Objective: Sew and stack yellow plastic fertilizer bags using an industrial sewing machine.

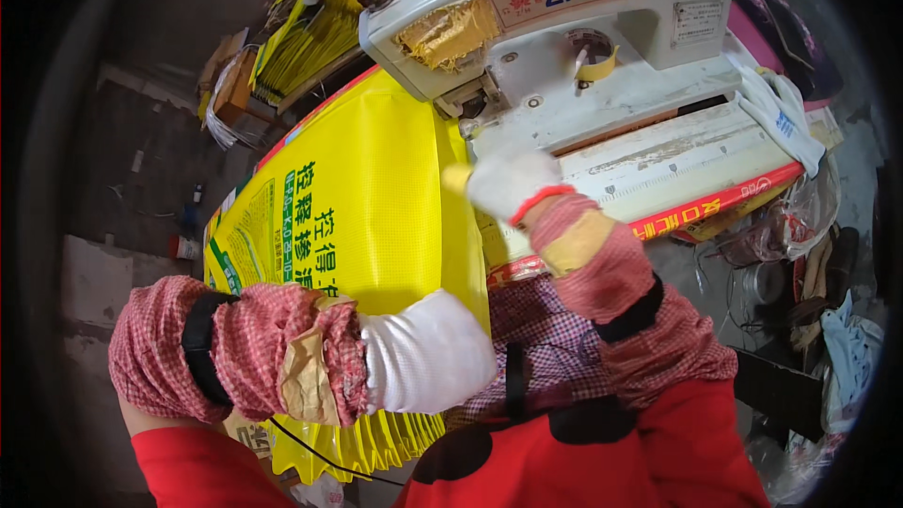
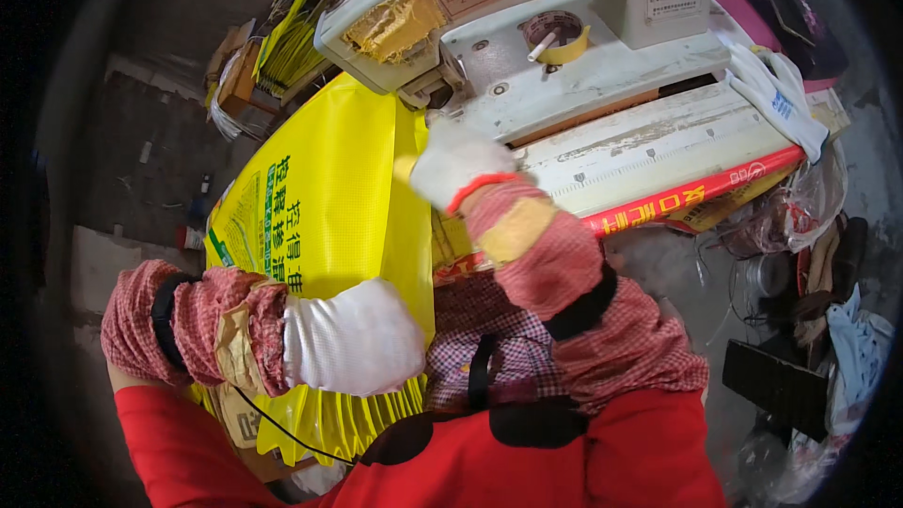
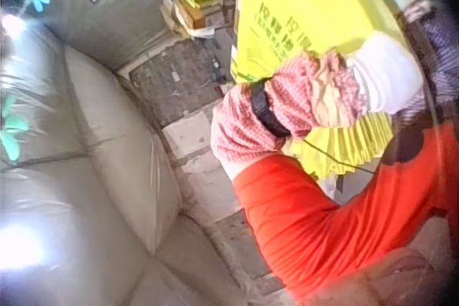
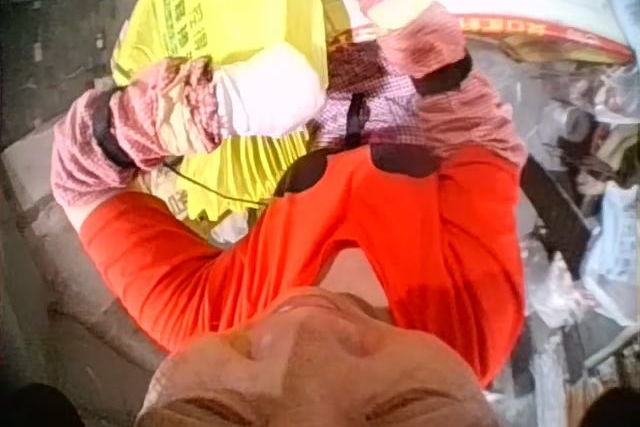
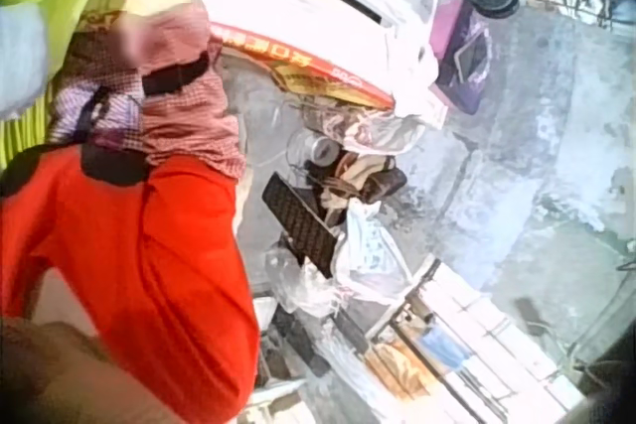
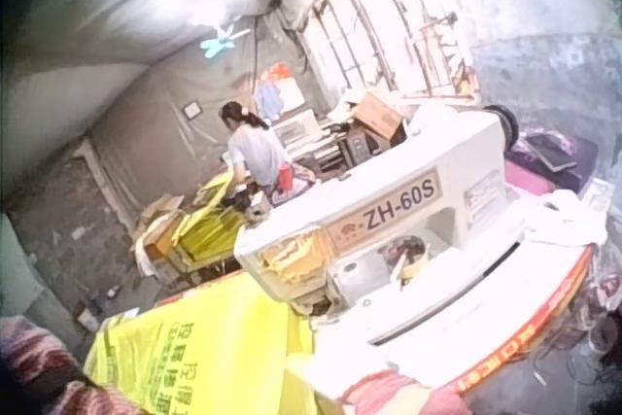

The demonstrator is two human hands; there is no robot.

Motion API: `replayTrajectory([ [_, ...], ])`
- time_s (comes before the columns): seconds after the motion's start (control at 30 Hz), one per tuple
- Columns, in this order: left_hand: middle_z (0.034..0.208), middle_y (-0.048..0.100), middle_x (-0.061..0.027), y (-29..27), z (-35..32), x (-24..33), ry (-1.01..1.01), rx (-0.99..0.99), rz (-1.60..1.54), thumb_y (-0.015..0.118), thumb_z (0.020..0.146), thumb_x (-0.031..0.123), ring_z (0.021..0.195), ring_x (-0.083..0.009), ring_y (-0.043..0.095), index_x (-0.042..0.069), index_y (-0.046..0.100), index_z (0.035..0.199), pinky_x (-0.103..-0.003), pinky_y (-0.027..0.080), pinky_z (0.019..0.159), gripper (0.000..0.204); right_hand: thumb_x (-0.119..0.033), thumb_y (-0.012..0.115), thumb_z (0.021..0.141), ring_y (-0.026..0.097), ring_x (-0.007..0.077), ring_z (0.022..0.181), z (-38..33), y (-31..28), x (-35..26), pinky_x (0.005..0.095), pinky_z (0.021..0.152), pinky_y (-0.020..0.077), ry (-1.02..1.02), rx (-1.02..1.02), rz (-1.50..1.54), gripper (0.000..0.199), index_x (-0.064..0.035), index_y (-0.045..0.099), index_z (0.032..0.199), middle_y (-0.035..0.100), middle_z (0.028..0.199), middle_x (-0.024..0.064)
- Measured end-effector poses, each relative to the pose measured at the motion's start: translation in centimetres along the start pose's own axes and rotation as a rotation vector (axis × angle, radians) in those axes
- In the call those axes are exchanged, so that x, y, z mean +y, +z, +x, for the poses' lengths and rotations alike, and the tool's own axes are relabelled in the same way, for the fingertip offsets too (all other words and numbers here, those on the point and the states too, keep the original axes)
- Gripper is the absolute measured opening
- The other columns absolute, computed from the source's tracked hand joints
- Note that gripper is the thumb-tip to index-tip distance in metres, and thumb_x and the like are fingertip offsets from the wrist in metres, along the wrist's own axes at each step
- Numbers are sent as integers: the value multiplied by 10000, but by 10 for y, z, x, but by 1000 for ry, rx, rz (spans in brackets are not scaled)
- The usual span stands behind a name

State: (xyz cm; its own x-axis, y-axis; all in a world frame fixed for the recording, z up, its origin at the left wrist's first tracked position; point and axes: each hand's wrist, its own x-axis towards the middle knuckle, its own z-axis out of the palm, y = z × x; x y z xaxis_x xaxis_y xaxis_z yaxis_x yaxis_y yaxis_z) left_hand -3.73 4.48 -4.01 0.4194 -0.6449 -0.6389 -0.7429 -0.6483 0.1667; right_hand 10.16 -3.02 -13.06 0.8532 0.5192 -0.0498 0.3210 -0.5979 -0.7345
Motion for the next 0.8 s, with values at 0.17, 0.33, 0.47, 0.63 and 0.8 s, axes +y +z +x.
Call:
replayTrajectory([
  [0.17, 608, 589, -58, 32, 6, -6, -97, 140, -33, 613, 636, 232, 648, -266, 604, 111, 632, 626, -381, 479, 563, 123, -177, 543, 819, 646, 286, 887, 21, 64, -12, 398, 729, 513, 180, -167, -256, 325, 9, 584, 1082, 653, 982, 168],
  [0.33, 638, 604, -61, -21, 4, -15, -162, -129, 140, 612, 678, 247, 680, -260, 608, 110, 648, 668, -383, 472, 587, 142, -171, 539, 823, 653, 264, 861, 45, 90, -4, 400, 704, 520, 115, -85, -362, 307, 4, 597, 1068, 662, 957, 156],
  [0.47, 668, 620, -63, -63, -16, -30, -298, -416, 245, 612, 720, 262, 712, -254, 611, 109, 665, 711, -385, 464, 612, 161, -166, 535, 825, 659, 247, 840, 42, 143, -3, 402, 683, 525, -7, -64, -432, 295, 0, 608, 1058, 669, 937, 146],
  [0.63, 664, 610, -60, -45, -36, 2, -373, -660, 240, 611, 747, 229, 697, -232, 613, 89, 665, 736, -380, 445, 604, 150, -192, 572, 796, 661, 234, 818, 48, 153, 6, 406, 670, 526, 373, 160, -593, 298, -21, 623, 1035, 674, 918, 129],
  [0.8, 643, 570, -39, -1, 22, -1, -880, 67, -182, 610, 738, 182, 611, -240, 600, 75, 666, 748, -373, 474, 569, 121, -229, 622, 756, 661, 222, 796, 110, 150, -40, 411, 659, 527, 1004, 451, -773, 311, -47, 639, 1007, 678, 899, 109],
])
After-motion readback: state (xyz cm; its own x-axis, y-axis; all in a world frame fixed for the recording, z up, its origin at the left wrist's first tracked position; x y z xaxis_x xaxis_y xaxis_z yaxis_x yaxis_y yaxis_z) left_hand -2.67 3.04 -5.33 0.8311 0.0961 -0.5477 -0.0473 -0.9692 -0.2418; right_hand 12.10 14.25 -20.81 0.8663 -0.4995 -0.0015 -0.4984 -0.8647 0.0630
